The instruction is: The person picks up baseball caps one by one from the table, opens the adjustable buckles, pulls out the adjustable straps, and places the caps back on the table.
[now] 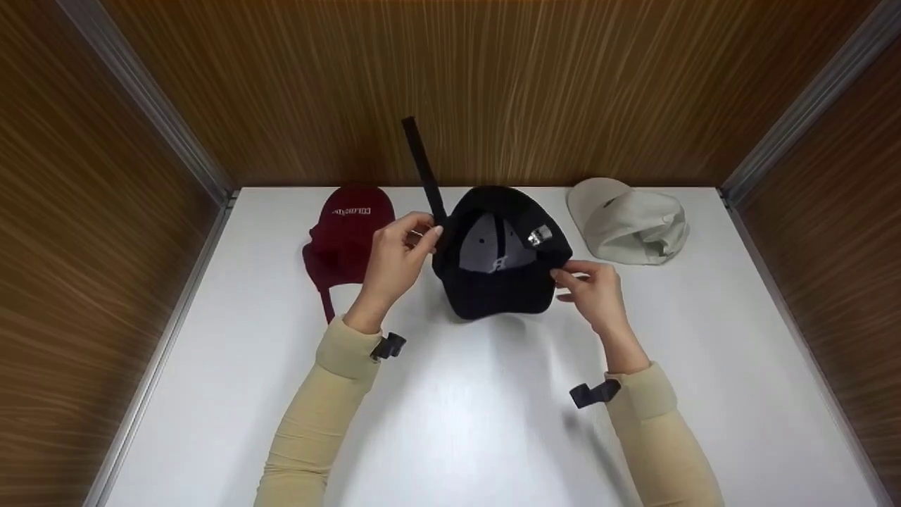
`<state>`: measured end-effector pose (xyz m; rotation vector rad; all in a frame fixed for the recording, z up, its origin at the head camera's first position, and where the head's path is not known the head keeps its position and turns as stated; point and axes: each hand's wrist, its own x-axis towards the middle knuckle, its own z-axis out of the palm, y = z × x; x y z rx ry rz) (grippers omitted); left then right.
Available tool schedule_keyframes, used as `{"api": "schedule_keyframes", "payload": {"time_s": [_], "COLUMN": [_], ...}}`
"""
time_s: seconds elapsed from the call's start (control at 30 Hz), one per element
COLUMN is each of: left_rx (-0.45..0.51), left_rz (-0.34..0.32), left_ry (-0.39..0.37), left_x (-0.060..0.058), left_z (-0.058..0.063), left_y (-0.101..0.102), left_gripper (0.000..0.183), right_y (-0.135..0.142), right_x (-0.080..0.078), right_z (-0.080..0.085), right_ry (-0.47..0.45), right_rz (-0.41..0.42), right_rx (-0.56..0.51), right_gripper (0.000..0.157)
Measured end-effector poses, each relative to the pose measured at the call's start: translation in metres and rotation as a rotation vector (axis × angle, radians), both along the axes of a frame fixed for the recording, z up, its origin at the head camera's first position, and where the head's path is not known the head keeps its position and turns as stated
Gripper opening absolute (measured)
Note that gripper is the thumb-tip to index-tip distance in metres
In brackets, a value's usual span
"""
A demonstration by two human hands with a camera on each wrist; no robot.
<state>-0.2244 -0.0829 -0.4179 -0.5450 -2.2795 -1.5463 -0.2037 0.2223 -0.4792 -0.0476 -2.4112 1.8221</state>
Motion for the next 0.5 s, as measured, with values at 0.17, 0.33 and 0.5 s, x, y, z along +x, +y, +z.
{"api": "schedule_keyframes", "payload": {"time_s": [0.17,0.33,0.5], "left_rx": [0.01,0.007,-0.027], "left_rz": [0.003,-0.009,-0.019], "left_ry": [0.034,0.088,0.148], "left_x": [-0.004,-0.007,-0.005], "left_z": [-0.003,-0.012,-0.027], "left_y": [0.0,0.0,0.003], "left_gripper": [0.011,0.012,0.012], "right_y": [-0.002,-0.004,-0.001], "right_x": [-0.009,-0.02,-0.028], "right_z": [-0.007,-0.018,-0.03], "right_ry": [0.083,0.172,0.212], "right_rz": [-0.048,-0.102,-0.211], "right_rx": [-0.047,-0.012,0.152], "right_gripper": [0.015,0.013,0.01]}}
